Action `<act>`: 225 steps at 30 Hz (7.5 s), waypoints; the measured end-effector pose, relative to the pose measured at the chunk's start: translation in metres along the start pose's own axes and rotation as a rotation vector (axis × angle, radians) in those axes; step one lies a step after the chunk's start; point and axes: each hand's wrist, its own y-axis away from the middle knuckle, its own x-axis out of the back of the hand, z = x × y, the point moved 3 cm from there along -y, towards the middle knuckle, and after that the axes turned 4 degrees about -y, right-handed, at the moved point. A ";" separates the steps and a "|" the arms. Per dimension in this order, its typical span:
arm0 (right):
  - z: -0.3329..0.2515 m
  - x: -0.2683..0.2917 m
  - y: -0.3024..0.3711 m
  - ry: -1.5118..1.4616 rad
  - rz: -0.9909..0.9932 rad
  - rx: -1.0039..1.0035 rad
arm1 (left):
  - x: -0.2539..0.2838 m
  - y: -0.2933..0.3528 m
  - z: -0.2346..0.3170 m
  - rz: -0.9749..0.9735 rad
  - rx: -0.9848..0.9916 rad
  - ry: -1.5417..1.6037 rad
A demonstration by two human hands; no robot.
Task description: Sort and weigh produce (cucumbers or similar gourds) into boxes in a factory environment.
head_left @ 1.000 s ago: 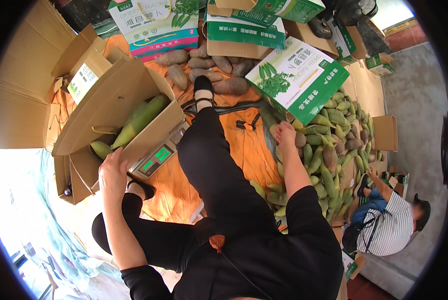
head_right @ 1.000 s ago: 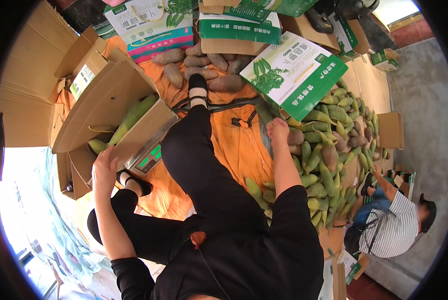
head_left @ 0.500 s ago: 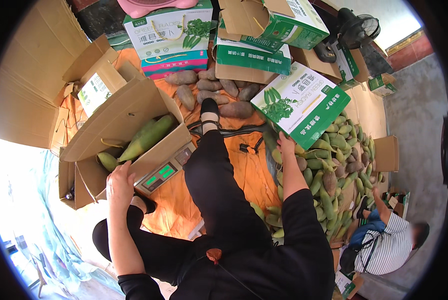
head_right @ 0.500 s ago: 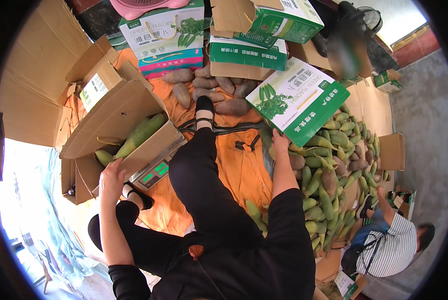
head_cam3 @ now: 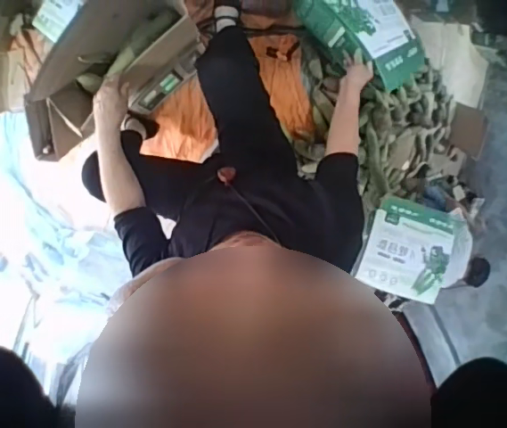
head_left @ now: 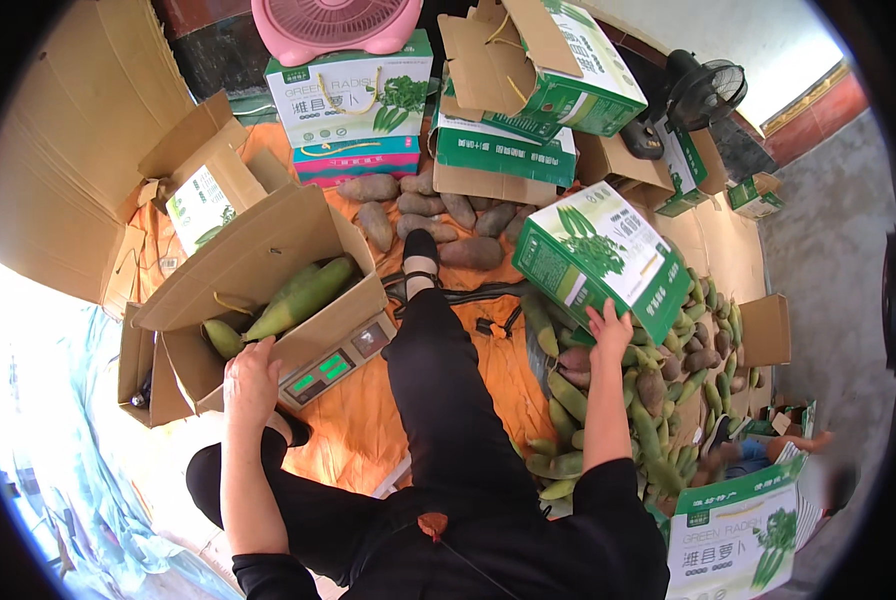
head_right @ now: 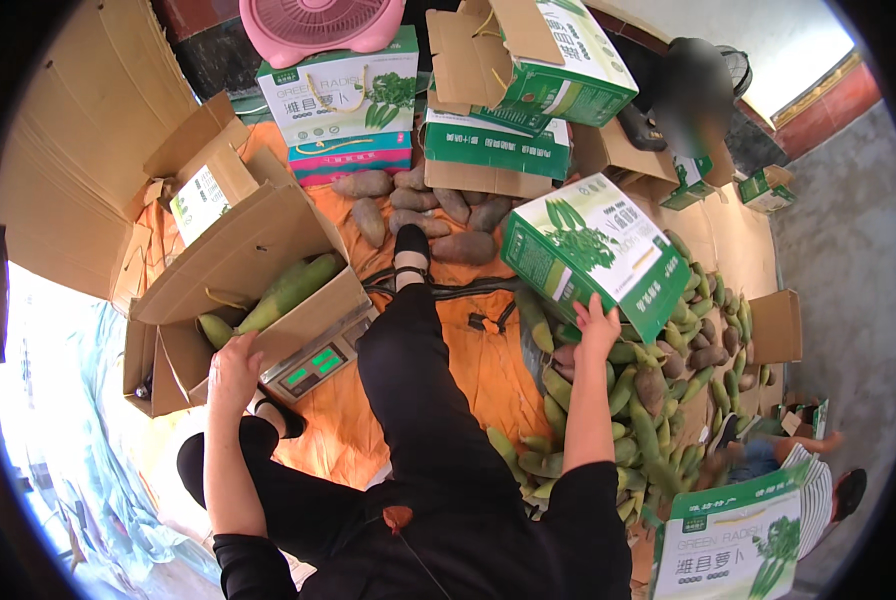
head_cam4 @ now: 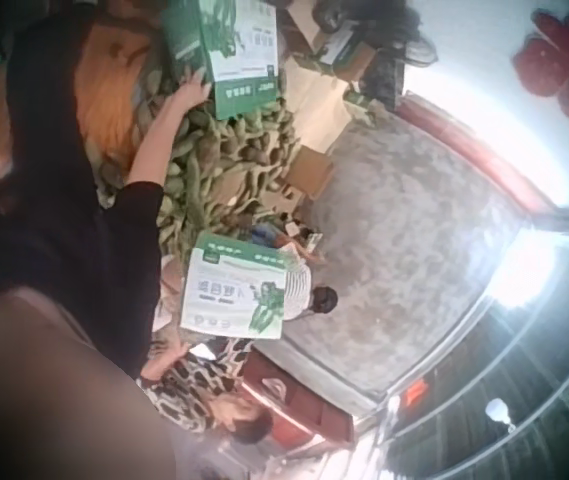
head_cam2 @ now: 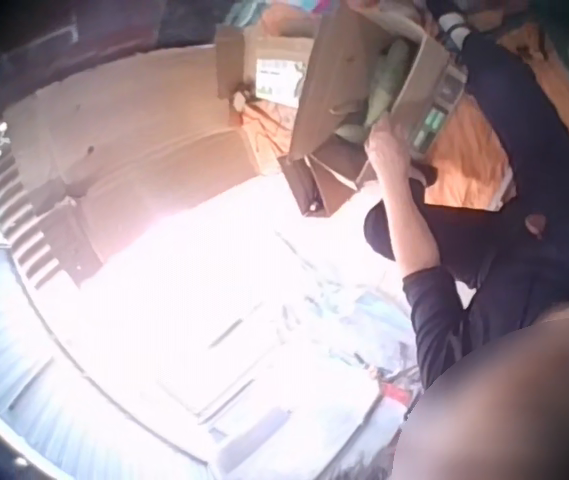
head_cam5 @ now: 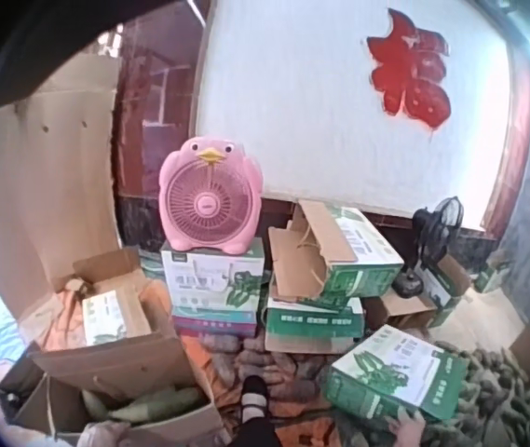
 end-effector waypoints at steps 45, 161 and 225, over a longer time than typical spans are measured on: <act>-0.269 -0.278 -0.154 -0.197 -0.473 0.457 | -0.002 -0.018 0.004 -0.070 0.002 -0.009; -0.028 -0.354 0.251 0.036 -1.211 0.373 | 0.011 0.030 -0.039 0.021 0.102 -0.131; 0.022 -0.366 0.161 1.446 -1.201 0.531 | 0.016 -0.003 -0.181 -0.365 0.711 -0.038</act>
